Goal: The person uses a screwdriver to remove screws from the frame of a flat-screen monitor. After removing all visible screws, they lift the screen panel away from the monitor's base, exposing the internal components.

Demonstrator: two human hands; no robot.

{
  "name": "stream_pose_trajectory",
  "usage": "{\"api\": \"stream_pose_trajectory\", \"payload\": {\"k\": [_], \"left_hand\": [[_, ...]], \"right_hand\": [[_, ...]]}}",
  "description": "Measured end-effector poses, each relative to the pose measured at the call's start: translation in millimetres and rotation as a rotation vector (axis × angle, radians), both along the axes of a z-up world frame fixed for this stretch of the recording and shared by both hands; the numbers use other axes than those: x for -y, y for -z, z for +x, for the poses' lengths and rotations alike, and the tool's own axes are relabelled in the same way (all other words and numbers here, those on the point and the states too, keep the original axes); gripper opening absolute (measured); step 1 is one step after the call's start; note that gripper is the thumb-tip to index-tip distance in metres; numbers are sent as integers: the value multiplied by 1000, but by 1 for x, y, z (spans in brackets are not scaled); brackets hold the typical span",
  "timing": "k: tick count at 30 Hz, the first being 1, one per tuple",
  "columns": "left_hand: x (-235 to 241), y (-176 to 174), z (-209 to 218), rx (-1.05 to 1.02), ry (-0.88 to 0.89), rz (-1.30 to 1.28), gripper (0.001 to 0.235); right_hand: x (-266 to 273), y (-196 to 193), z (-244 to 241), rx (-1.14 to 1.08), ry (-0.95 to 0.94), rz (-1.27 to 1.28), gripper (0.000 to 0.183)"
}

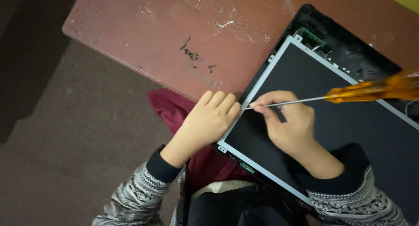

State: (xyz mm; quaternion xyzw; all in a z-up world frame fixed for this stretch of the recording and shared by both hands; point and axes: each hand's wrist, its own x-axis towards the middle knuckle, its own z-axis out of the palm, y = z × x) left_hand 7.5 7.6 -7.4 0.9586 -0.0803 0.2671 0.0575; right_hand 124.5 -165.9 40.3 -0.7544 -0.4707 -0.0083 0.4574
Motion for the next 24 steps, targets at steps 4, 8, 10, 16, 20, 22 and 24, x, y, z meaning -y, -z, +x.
{"api": "stream_pose_trajectory", "payload": {"k": [4, 8, 10, 16, 20, 22, 24], "left_hand": [[-6, 3, 4, -10, 101, 54, 20], [-8, -9, 9, -3, 140, 143, 13], [-3, -11, 8, -15, 113, 199, 15], [24, 2, 3, 33, -226, -120, 44], [35, 2, -2, 41, -334, -105, 50], [37, -1, -6, 41, -364, -75, 50], [34, -6, -11, 14, -380, -9, 56]], "right_hand": [[2, 4, 17, -42, -12, 115, 18], [6, 15, 45, -133, -5, 262, 18], [7, 20, 59, -155, 12, 302, 18], [4, 31, 73, -403, 159, 299, 19], [4, 30, 70, -397, 147, 306, 18], [5, 29, 70, -387, 138, 290, 19], [5, 28, 71, -401, 163, 283, 20]]}}
